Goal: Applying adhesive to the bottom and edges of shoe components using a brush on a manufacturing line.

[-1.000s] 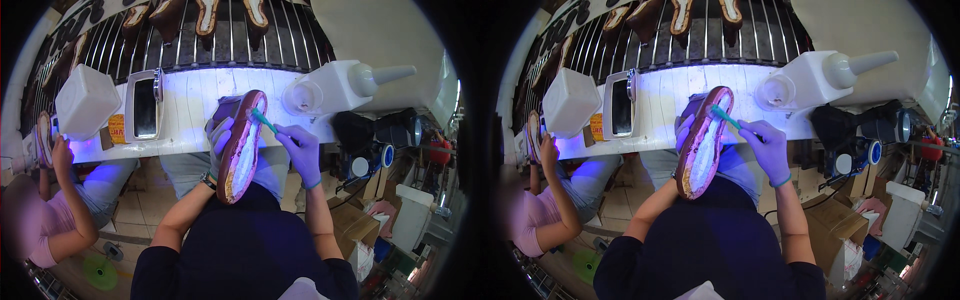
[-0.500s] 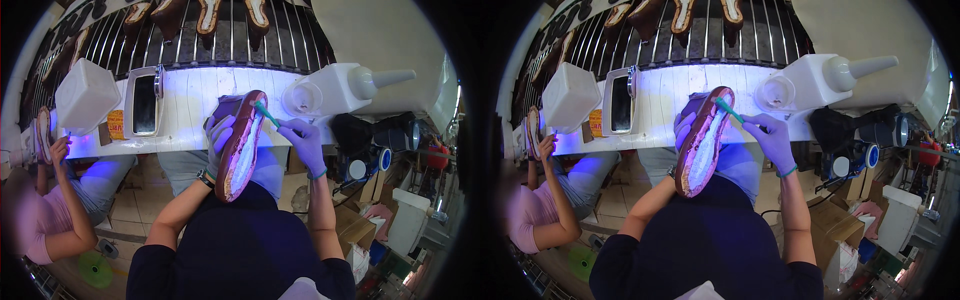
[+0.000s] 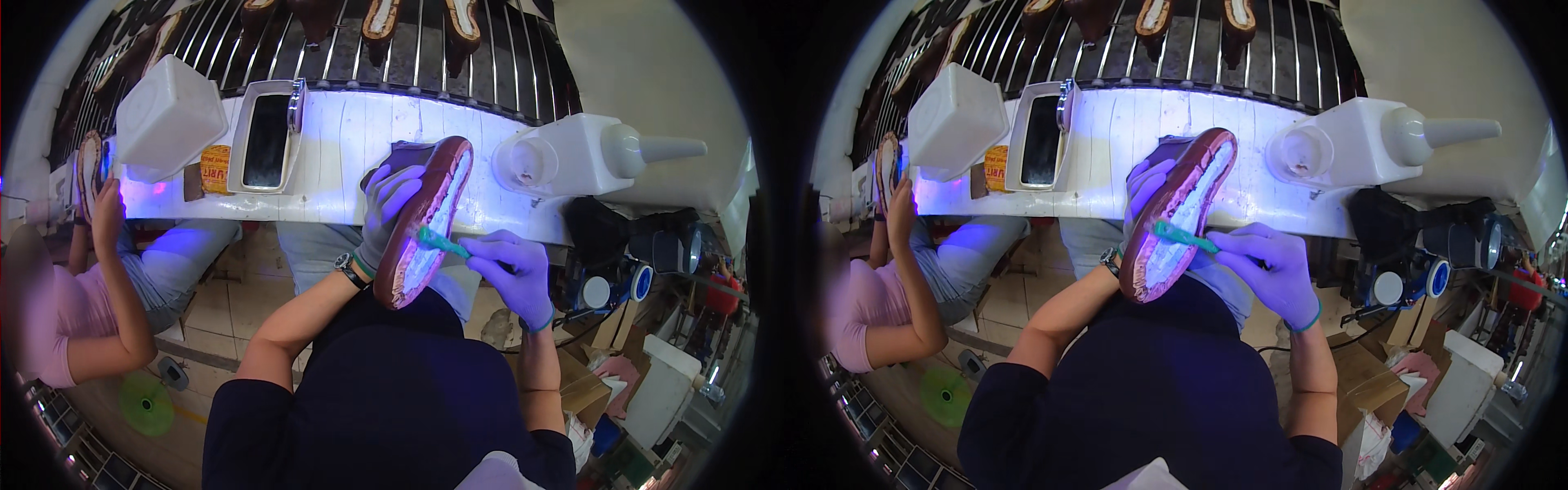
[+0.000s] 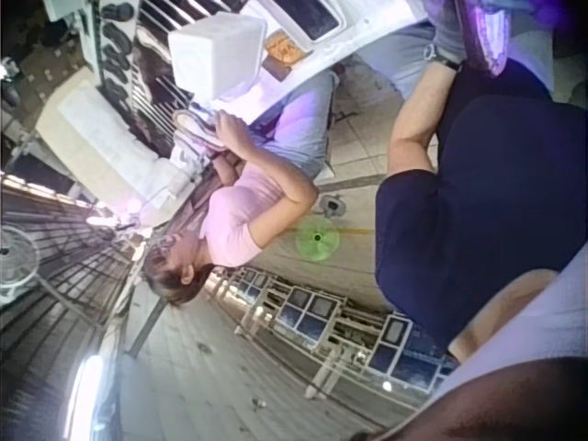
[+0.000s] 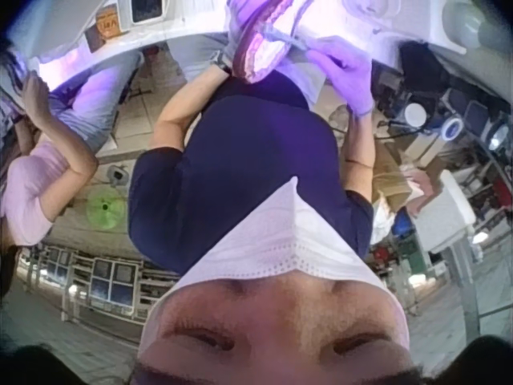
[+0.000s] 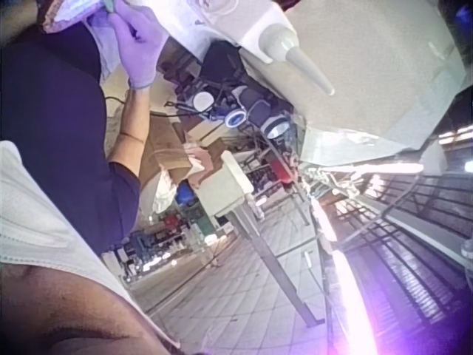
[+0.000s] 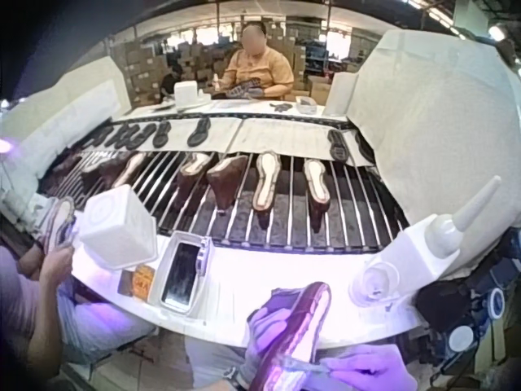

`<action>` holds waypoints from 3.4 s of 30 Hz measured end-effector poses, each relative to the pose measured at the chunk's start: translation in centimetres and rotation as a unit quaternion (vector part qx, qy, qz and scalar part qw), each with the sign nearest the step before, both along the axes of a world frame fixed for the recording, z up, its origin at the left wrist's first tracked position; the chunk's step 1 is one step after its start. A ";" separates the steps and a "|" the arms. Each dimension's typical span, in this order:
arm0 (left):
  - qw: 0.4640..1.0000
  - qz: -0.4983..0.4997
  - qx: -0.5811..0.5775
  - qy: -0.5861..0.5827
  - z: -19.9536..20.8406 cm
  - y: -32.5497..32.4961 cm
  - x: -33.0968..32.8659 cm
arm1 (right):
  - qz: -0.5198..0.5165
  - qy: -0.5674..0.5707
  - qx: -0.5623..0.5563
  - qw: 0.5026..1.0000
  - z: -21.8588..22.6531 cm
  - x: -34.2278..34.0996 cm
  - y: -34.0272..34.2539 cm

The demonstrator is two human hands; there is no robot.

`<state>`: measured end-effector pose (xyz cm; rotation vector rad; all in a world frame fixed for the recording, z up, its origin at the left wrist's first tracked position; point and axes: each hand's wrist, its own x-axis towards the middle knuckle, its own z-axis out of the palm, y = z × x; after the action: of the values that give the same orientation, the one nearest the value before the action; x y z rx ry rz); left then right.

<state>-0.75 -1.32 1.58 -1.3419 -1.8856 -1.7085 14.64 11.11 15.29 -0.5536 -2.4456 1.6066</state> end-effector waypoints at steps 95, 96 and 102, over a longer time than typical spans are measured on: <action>0.575 -0.339 0.066 -0.741 3.3 -3.2 -6.7 | -0.241 -0.092 0.160 0.953 -7.5 3.8 12.2; 0.665 -0.253 0.012 -0.703 4.2 -3.4 -6.3 | -0.268 -0.057 -0.005 0.962 -7.6 3.8 12.0; 0.684 -0.285 0.058 -0.669 5.4 -2.9 -6.1 | -0.194 -0.001 -0.389 0.901 -6.5 3.0 11.6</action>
<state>-6.81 -4.26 6.97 -0.4743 -1.7436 -3.7415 17.65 22.74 8.83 -1.0543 -1.4499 2.3179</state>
